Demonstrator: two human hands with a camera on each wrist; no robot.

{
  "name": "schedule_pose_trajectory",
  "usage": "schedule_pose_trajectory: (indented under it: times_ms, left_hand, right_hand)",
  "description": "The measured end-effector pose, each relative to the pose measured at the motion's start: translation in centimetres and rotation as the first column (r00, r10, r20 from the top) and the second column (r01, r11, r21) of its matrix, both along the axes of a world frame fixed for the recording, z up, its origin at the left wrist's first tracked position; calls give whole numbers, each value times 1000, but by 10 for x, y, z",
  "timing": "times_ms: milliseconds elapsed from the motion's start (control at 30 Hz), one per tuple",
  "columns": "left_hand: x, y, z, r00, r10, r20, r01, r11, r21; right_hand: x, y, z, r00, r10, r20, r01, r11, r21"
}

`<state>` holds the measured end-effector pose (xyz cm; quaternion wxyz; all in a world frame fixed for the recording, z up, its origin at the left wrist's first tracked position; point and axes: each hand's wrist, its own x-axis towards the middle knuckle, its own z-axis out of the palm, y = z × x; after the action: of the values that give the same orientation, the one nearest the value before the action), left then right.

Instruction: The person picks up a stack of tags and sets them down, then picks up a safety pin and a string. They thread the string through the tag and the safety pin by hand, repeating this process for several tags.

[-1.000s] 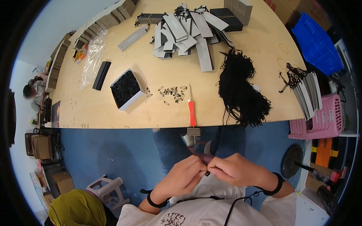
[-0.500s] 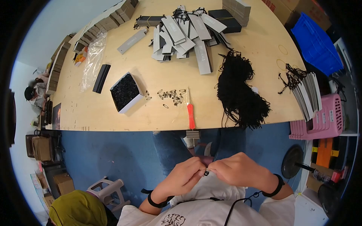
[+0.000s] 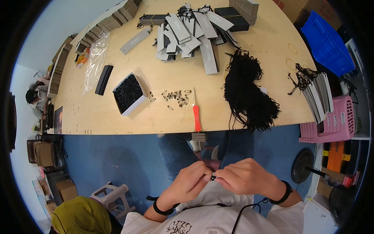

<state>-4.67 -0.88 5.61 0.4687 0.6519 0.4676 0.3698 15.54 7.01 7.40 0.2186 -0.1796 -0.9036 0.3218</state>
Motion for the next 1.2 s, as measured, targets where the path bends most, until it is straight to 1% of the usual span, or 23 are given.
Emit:
schedule_pose_trajectory:
  times_ms: [67,100,167,233,267,300,433,667,733,767,833,867,933,967,1033,1100,1133,1167,1200]
  left_hand:
    - [0,-1,0,1000,-4,-6,4,1000,-3]
    - [1,-1,0,1000,14,7,-14,1000,-19]
    - [3,-3,0,999,32,20,-31,999,-36]
    - [5,-5,-2,993,81,85,-70,990,-125]
    - [5,-5,-2,993,81,85,-70,990,-125]
    - [6,-5,-3,992,85,96,-71,988,-140]
    - [6,-7,-5,991,92,96,-71,976,-206]
    - [2,-11,-15,982,117,149,-78,967,-244]
    - [3,-13,-17,961,179,210,-112,948,-297]
    - [4,-14,-18,961,179,210,-112,948,-297]
    - [7,-17,-21,936,274,223,-176,909,-379]
    - [9,-18,-21,936,272,223,-174,909,-378]
    - [12,-19,-21,901,339,272,-175,856,-487]
    - [13,-19,-21,902,336,273,-172,857,-486]
    - [13,-18,-19,916,350,195,-181,796,-577]
    - [17,-21,-23,899,371,232,-197,817,-542]
    - [18,-23,-26,880,392,268,-217,834,-506]
    - [18,-24,-28,882,389,268,-215,836,-504]
    - [17,-25,-29,899,368,237,-240,868,-435]
  right_hand:
    - [-1,0,2,999,27,33,-31,994,101]
    - [-2,0,1,999,28,33,-31,994,101]
    - [-4,-2,-2,1000,20,1,-20,983,183]
    - [-4,-1,2,999,27,31,-32,981,190]
    - [-4,0,4,998,33,60,-44,980,196]
    - [-4,0,3,998,32,60,-44,980,196]
    - [-2,1,-9,998,27,50,-32,994,105]
    - [0,3,-16,1000,8,12,-7,999,-41]
    - [0,2,-18,1000,10,3,-10,999,-48]
    - [0,1,-19,1000,12,-6,-12,998,-56]
    - [0,1,-18,1000,8,4,-8,999,-42]
    - [0,0,-17,1000,3,15,-2,1000,-29]
    - [-1,-2,-19,1000,-10,14,10,1000,-4]
    - [-1,-3,-19,1000,-21,13,21,1000,19]
    - [0,-4,-18,999,-36,26,36,999,22]
    - [0,-4,-18,998,-51,39,50,998,28]
    - [0,-4,-20,998,-65,9,65,998,24]
    - [0,-5,-20,997,-79,-22,79,997,20]
    - [0,-5,-20,996,-81,-24,82,996,22]
